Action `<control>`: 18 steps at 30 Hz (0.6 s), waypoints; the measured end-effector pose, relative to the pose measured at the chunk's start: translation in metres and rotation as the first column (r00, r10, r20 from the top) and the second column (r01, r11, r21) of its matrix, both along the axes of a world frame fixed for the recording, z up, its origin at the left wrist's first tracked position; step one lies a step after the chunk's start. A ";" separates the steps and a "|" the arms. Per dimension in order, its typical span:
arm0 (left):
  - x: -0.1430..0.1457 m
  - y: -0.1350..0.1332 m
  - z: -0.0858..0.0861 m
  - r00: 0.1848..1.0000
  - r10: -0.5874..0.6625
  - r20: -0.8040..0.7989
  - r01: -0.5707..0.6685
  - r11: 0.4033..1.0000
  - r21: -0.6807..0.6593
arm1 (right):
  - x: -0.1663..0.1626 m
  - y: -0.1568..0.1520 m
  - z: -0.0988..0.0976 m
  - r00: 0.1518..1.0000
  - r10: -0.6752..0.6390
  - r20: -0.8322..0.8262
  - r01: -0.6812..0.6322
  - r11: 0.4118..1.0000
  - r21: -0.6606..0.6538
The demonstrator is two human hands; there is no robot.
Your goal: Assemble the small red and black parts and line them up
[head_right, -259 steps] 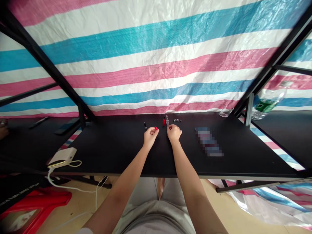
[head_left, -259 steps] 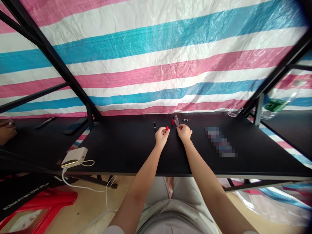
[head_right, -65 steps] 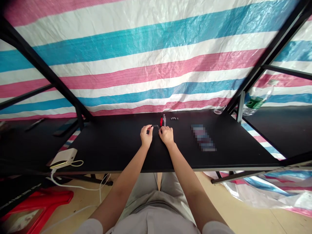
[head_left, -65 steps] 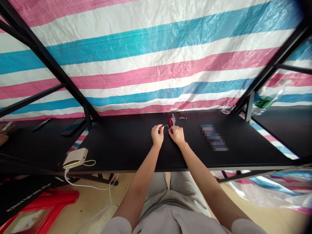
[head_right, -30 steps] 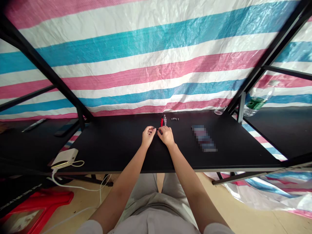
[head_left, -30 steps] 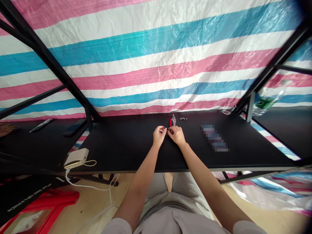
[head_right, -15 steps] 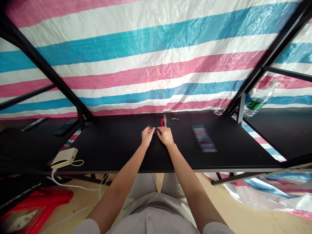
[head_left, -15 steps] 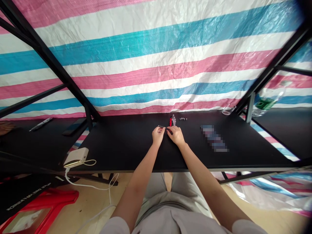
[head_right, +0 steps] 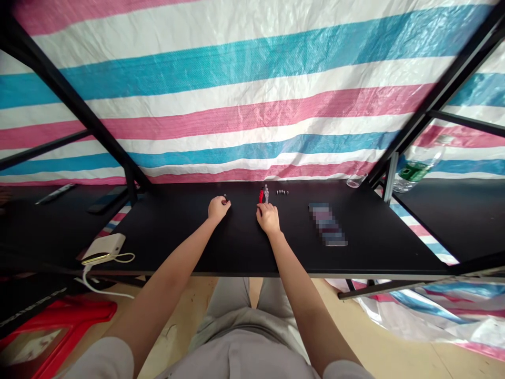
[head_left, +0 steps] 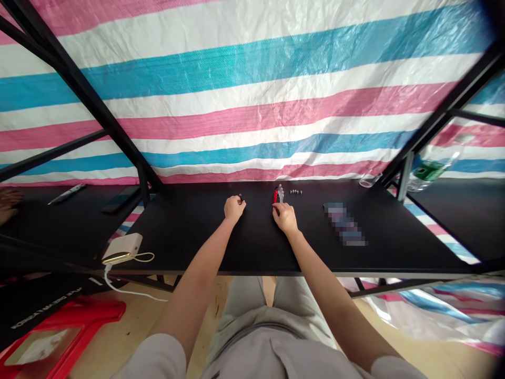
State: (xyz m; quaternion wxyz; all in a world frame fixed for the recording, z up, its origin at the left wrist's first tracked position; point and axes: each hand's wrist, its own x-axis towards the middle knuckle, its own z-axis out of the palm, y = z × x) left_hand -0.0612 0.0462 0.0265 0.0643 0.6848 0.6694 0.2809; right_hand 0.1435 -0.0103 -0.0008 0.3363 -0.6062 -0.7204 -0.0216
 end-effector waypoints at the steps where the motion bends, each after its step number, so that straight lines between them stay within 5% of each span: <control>1: -0.001 0.001 -0.001 1.000 0.011 -0.014 -0.011 1.000 -0.008 | 0.000 0.000 0.000 1.000 0.000 0.000 0.000 1.000 -0.002; 18: 0.002 0.008 -0.003 0.981 0.194 -0.003 -0.193 0.974 -0.115 | 0.001 0.000 -0.002 0.997 -0.072 0.003 0.072 0.997 -0.032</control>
